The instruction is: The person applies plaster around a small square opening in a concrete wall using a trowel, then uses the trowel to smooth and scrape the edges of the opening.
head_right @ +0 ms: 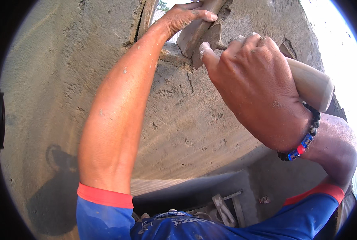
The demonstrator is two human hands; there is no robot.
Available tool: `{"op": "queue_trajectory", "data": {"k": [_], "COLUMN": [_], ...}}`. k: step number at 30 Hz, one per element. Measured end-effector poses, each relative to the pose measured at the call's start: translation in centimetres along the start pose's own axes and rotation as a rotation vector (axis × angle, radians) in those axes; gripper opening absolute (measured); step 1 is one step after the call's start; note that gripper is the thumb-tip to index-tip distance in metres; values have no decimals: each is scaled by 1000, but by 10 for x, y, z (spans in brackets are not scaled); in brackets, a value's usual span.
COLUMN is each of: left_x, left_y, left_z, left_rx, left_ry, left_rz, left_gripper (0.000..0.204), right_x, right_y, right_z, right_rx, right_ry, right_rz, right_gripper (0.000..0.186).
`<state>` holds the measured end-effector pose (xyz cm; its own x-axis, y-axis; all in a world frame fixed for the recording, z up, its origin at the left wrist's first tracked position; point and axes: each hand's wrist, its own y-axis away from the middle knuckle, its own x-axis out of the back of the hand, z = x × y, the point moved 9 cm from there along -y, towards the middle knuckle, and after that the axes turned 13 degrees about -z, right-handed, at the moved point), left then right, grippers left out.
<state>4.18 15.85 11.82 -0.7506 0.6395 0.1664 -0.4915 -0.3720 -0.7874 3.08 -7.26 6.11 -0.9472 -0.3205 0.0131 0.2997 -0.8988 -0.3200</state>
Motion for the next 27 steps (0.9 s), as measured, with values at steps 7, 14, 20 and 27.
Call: {"op": "queue_trajectory", "data": {"k": [7, 14, 20, 27], "left_x": [-6, -5, -10, -2], "left_y": [-1, 3, -4, -1], "left_z": [2, -2, -4, -1], "left_rx": [8, 24, -5, -3], "left_ry": [-1, 9, 4, -15], "left_rz": [-11, -20, -5, 7], "left_gripper": [104, 105, 106, 103], "right_x": [8, 15, -2, 27], "right_y": [-6, -6, 5, -7], "right_z": [0, -5, 3, -3], "right_rx": [27, 149, -19, 126], "right_ry": [4, -114, -56, 8], "right_rz": [-56, -26, -23, 73], "right_gripper": [20, 14, 35, 16]}}
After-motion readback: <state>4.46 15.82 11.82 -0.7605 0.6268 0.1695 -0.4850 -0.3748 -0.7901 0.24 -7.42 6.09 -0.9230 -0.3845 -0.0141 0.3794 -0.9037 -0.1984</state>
